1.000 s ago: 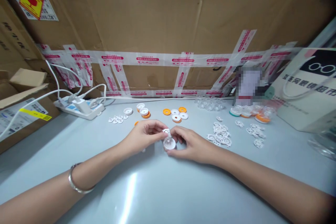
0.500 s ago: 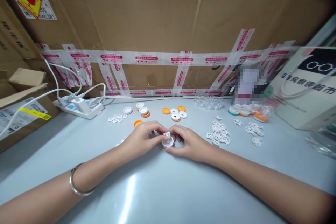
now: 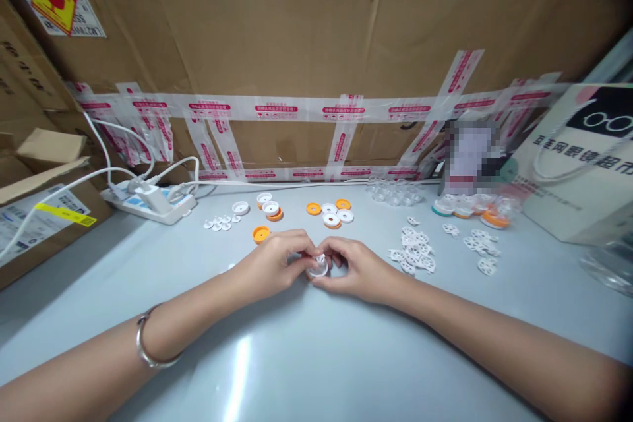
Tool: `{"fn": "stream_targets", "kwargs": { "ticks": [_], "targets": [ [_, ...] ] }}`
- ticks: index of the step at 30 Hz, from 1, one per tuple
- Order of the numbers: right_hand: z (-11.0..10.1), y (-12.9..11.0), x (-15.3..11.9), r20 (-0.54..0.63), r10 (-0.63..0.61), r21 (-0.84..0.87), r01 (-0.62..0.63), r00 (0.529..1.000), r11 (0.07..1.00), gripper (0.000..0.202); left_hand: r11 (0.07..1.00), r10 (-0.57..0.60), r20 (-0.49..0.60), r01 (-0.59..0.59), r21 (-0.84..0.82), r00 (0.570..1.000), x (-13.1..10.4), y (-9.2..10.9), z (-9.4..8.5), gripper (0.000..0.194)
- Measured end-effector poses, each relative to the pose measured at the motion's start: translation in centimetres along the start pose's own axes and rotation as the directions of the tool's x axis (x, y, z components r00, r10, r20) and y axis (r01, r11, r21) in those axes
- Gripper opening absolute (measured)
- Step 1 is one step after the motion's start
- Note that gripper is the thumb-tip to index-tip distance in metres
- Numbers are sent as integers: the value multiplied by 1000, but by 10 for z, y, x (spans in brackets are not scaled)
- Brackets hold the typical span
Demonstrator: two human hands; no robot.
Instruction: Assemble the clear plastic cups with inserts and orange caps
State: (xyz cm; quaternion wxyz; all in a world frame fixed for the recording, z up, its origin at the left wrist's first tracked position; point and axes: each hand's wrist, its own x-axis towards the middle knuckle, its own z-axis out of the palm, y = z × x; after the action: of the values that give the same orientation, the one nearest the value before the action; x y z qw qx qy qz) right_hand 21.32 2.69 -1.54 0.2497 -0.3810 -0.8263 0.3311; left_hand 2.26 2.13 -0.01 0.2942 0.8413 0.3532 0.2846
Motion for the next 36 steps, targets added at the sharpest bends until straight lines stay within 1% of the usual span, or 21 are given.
{"fn": "stream_targets", "kwargs": {
  "ticks": [6,10,15,19,21,23,24,25,26,27,28,29,30,31,32,33,34,36],
  "targets": [
    [1,0,0,5,5,-3,-5,1000,1000,19,1000,25,17,-25,5,1000,2,-1,-2,12],
    [1,1,0,11,11,2,-11,1000,1000,18,999,41,-2,-41,-1,999,2,-1,-1,13],
    [0,1,0,6,-10,-16,10,1000,1000,19,999,45,-27,-45,-7,999,-2,-1,-1,11],
    [3,3,0,-22,-27,-25,26,999,999,18,998,63,-35,-63,3,997,-4,-3,-1,17],
    [2,3,0,-15,-4,-4,4,1000,1000,27,998,66,-40,-65,24,997,-4,-3,-1,20],
    [-6,1,2,35,24,31,-25,999,999,49,997,61,-58,-58,50,996,-4,-4,0,19],
    [-14,-1,4,73,29,34,-31,997,999,57,997,58,-68,-54,60,996,-4,-4,0,18],
    [-25,-3,6,104,30,21,-32,994,999,61,996,59,-77,-54,69,995,-4,-5,1,18],
    [-38,-4,8,124,28,-17,-26,992,1000,56,996,60,-83,-54,74,995,-4,-5,1,17],
    [-55,-3,10,106,35,-74,-27,994,997,44,995,63,-90,-56,78,994,-4,-4,1,18],
    [-73,0,11,27,61,-130,-57,998,990,33,995,64,-97,-56,81,993,-5,-4,1,18],
    [-93,5,12,-92,93,-180,-108,991,978,29,995,64,-105,-55,84,992,-5,-3,1,19],
    [-112,13,11,-241,108,-241,-168,964,956,28,995,60,-110,-51,88,992,-5,-3,1,20],
    [-131,24,10,-390,114,-334,-256,914,907,27,995,52,-111,-42,93,992,-5,-2,1,21],
    [-148,36,8,-501,108,-445,-362,859,819,25,995,40,-106,-30,99,994,-6,-1,0,23],
    [-161,49,5,-538,106,-483,-409,836,774,23,994,27,-96,-17,104,995,-6,-1,0,26],
    [-172,62,2,-529,106,-531,-426,842,733,21,994,14,-81,-5,108,997,-6,0,-1,29],
    [-184,85,-4,-501,108,-615,-441,859,654,25,993,-10,-43,15,119,999,-6,0,-2,37]
  ]
}}
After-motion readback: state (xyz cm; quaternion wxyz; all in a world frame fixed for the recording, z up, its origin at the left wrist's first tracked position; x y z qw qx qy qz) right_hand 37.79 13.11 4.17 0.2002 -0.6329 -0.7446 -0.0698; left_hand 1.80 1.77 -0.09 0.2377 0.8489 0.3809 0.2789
